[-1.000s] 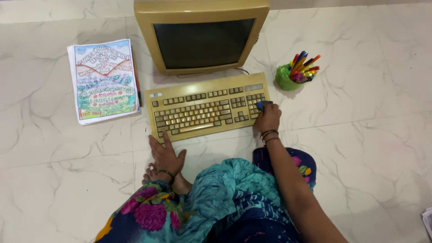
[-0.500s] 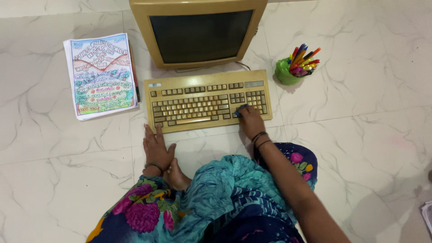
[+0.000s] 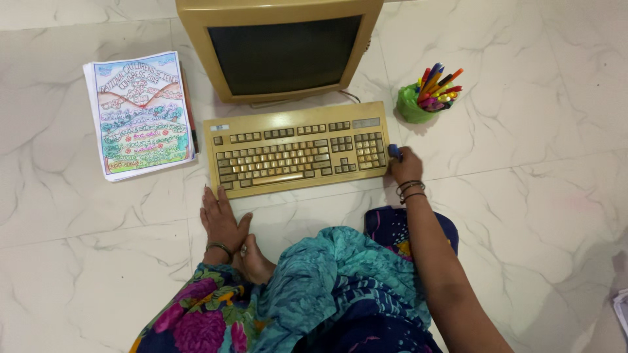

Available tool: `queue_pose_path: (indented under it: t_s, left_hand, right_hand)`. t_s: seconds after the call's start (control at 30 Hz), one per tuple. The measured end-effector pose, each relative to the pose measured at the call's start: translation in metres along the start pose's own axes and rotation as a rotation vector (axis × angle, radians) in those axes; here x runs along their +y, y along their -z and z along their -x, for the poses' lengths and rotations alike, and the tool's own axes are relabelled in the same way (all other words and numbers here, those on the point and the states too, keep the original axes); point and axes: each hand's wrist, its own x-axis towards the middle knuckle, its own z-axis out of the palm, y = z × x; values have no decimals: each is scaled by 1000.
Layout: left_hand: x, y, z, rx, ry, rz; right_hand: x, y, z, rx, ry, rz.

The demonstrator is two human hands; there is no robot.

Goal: The person sits on the floor and wipes the top, sides, and screen of a beige CRT monitor with a blue cloth. They then wipe the keys of the matching beige keyboard.

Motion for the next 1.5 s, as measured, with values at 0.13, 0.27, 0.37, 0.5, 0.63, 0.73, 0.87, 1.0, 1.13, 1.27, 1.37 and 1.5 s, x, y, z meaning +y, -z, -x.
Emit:
queue_pose_path:
  t_s: [0.13,0.27,0.37,0.5,0.63,0.73,0.87,1.0,1.13,1.27,1.37,1.5]
  left_hand:
    - [-4,0,0,28,2,48]
    - [-7,-4,0,23,-13,21]
    - [-8,-5,-3,25,-16,54]
    - [-8,-4,-4,40,-11,40]
    - [-6,-3,-4,18,3,59]
    - [-1,-2,-4,30,30,43]
    - [-1,-2,-4,36,73,65]
    - [-4,-2,-9,37,49,89]
    - [-3,-3,-20,-27,108,69]
    - [-5,-5,-28,-98,153,8]
    - [-8,-2,-34,-102,169,16]
    - [-1,-3,-29,-25,163,42]
  right_hand:
    - [4,-22,-3,-52,-68,-6]
    - [-1,-18,-5,-7,-27,-106]
    - [-8,-15,-7,11,8,-188]
    - [-14,-19,-11,29,20,-350]
    - [-8,-21,-18,14,-118,-486]
    - [2,-20,-23,-23,-163,-153]
    - [16,-24,-23,-298,-260,47]
    - [24,-36,-20,-229,-185,5]
    - [22,-46,-30,-126,-127,-27]
    - [17,-50,-33,-84,-115,-93]
    - [1,-38,-33,-90,-108,-81]
    - [-39,-8,-19,66,85,-94]
